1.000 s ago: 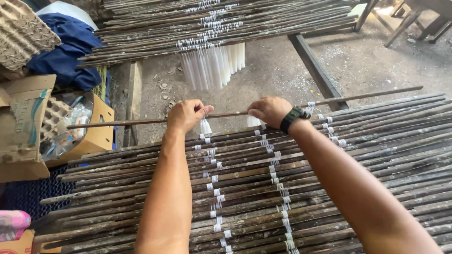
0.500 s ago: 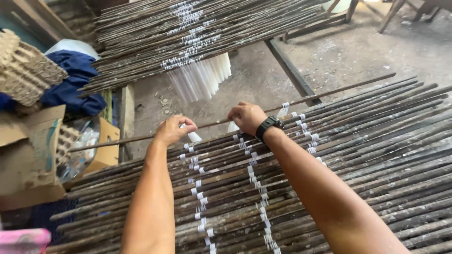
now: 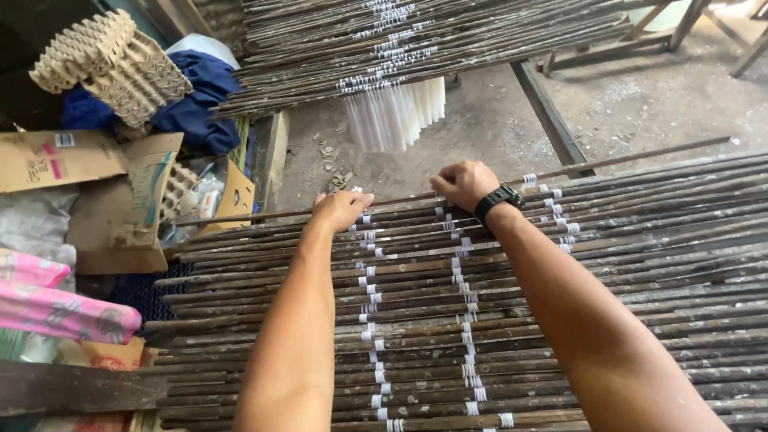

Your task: Tying multiple candle wicks to wooden sticks in preparation for the dipping process.

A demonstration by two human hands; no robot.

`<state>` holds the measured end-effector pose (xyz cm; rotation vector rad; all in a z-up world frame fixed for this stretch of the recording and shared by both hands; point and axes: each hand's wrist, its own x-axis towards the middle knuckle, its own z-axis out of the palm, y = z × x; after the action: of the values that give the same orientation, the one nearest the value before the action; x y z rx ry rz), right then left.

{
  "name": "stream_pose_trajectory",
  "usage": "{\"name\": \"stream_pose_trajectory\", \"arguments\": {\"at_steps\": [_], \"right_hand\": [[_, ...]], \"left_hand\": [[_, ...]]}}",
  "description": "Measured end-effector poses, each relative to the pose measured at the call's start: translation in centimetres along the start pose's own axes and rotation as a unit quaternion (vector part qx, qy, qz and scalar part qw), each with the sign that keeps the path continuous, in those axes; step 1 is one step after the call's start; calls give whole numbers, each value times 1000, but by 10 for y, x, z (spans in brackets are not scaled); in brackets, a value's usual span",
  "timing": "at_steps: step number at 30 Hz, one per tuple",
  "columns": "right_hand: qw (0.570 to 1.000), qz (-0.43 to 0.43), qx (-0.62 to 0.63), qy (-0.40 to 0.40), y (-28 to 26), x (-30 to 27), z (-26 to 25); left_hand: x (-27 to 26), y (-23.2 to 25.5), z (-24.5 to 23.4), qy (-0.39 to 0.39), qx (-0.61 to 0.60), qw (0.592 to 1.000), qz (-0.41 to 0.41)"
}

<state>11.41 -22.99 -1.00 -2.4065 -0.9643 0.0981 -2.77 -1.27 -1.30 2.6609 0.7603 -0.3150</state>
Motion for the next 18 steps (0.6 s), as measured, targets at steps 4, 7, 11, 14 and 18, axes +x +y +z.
{"name": "stream_pose_trajectory", "arguments": {"at_steps": [4, 7, 11, 14, 18], "right_hand": [[1000, -4, -23, 4, 2, 4, 7], [999, -9, -45, 4, 3, 5, 9], [997, -21, -69, 0, 4, 6, 14], [997, -21, -75, -15, -1, 1, 10], [997, -15, -75, -27, -7, 0, 5]], "left_hand": [[-36, 23, -17, 6, -27, 1000, 12], [-20, 19, -6, 5, 1, 1000, 6], [-26, 29, 3, 36, 50, 997, -38], [-43, 36, 7, 89, 55, 994, -44], [-46, 33, 12, 125, 47, 991, -23]]}}
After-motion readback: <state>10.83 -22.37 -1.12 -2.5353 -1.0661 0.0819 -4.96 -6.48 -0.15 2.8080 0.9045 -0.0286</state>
